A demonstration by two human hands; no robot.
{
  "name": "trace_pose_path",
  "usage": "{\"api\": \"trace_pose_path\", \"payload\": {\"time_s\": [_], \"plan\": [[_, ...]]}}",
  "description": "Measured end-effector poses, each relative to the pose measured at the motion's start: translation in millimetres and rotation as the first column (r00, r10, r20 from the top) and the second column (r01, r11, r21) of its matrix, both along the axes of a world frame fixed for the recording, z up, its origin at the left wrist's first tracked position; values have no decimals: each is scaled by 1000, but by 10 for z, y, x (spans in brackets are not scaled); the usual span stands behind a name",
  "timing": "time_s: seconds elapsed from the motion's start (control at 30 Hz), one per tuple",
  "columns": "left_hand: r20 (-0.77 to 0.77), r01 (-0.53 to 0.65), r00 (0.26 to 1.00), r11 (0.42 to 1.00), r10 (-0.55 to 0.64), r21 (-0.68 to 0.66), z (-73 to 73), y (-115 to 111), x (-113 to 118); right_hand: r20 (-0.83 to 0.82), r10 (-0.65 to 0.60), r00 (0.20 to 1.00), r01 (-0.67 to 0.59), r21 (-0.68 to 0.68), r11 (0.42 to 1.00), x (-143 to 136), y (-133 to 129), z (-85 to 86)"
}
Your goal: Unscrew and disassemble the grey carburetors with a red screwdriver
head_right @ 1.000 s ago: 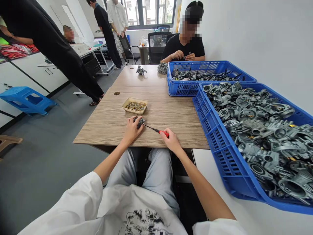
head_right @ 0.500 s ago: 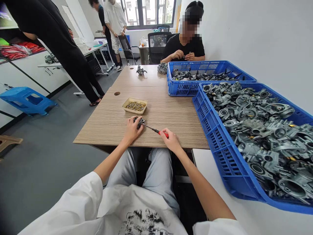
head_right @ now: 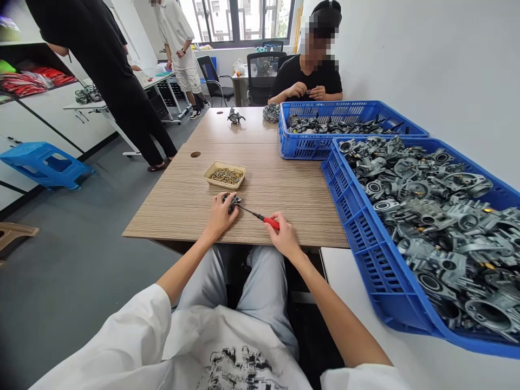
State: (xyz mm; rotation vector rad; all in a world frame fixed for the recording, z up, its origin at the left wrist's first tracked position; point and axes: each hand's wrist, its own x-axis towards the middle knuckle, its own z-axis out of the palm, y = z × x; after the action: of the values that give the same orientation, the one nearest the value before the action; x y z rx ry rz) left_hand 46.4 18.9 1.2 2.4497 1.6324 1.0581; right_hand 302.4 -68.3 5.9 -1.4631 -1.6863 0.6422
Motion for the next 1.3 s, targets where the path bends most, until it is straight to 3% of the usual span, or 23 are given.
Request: {"api": "trace_pose_path", "payload": {"time_s": [0.2, 1.3], "plan": [[-10, 0, 1000, 1000, 1, 11, 5, 4, 1, 22, 0, 1000, -1, 21, 1000, 10, -5, -80], [1, 27, 1000, 999, -27, -20, 42, -4, 0, 22, 16, 1000, -17, 34, 999, -6, -31, 1]]}}
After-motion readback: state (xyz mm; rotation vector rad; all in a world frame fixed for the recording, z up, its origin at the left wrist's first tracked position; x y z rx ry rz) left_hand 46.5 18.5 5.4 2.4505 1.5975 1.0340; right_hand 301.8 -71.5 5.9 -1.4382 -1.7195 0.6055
